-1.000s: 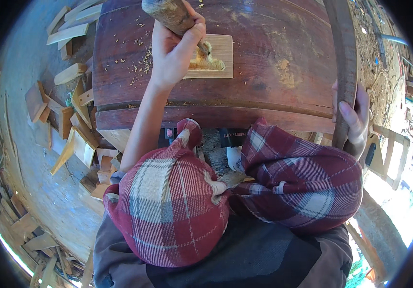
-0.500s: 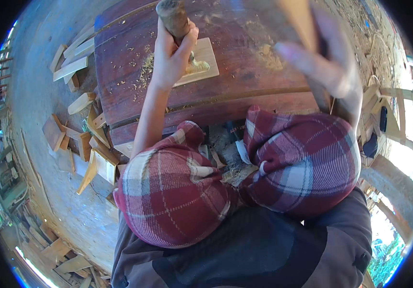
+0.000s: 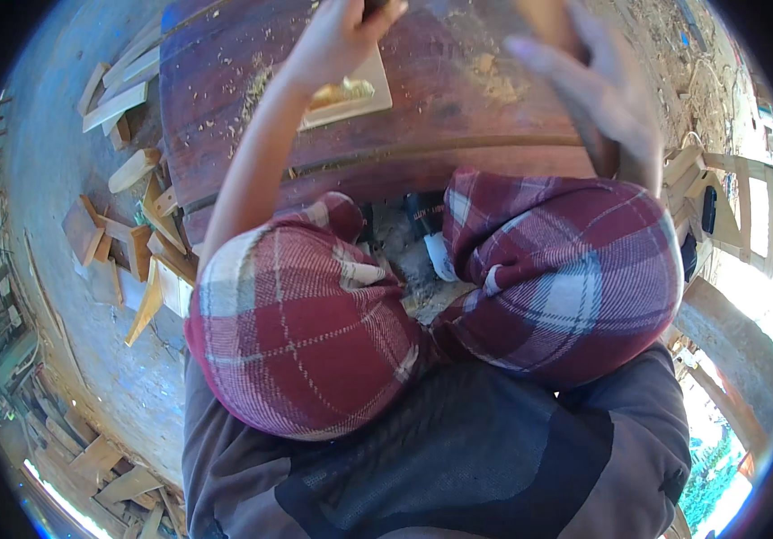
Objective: The person carves a wooden block by hand, using a chisel and mallet to create a shaped cavity.
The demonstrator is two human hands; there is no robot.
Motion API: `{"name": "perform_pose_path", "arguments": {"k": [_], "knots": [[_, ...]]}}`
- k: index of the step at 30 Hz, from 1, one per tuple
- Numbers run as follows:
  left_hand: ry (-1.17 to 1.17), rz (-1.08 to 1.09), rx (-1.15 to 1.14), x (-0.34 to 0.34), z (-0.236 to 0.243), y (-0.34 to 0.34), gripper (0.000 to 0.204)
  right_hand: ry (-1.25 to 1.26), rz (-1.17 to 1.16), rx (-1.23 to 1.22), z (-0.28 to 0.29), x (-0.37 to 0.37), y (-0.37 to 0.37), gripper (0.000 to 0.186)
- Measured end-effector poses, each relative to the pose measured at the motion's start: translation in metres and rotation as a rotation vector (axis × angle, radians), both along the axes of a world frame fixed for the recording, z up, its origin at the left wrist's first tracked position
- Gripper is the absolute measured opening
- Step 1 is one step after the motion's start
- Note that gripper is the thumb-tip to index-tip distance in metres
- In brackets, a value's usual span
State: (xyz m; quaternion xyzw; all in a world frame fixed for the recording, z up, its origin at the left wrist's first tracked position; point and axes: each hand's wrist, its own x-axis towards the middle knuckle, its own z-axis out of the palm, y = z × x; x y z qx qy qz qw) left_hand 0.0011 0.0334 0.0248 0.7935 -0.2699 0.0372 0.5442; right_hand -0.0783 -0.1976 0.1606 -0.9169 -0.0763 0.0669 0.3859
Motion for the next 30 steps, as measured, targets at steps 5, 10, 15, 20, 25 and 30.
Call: {"name": "perform_pose_path", "arguments": {"k": [5, 10, 15, 20, 25, 30], "knots": [[0.472, -0.092, 0.026, 0.002, 0.024, -0.016, 0.050, 0.126, -0.031, 0.288, -0.018, -0.005, 0.002, 0.067], [0.000, -0.081, 0.216, 0.012, -0.011, -0.030, 0.050, 0.031, -0.074, 0.120, -0.020, -0.007, -0.018, 0.062], [0.052, 0.008, 0.104, 0.001, 0.024, -0.019, 0.035, -0.076, -0.344, 0.168, -0.038, -0.014, -0.034, 0.063], [0.063, 0.094, -0.030, -0.004, 0.021, -0.004, 0.027, 0.009, -0.308, -0.057, -0.054, -0.012, -0.062, 0.065], [0.087, 0.084, -0.388, -0.024, 0.015, 0.021, 0.026, 0.067, -0.341, 0.096, -0.059, -0.010, -0.049, 0.063], [0.171, 0.085, -0.494, -0.034, 0.009, 0.030, 0.028, 0.056, -0.359, 0.083, -0.063, -0.011, -0.059, 0.067]]}}
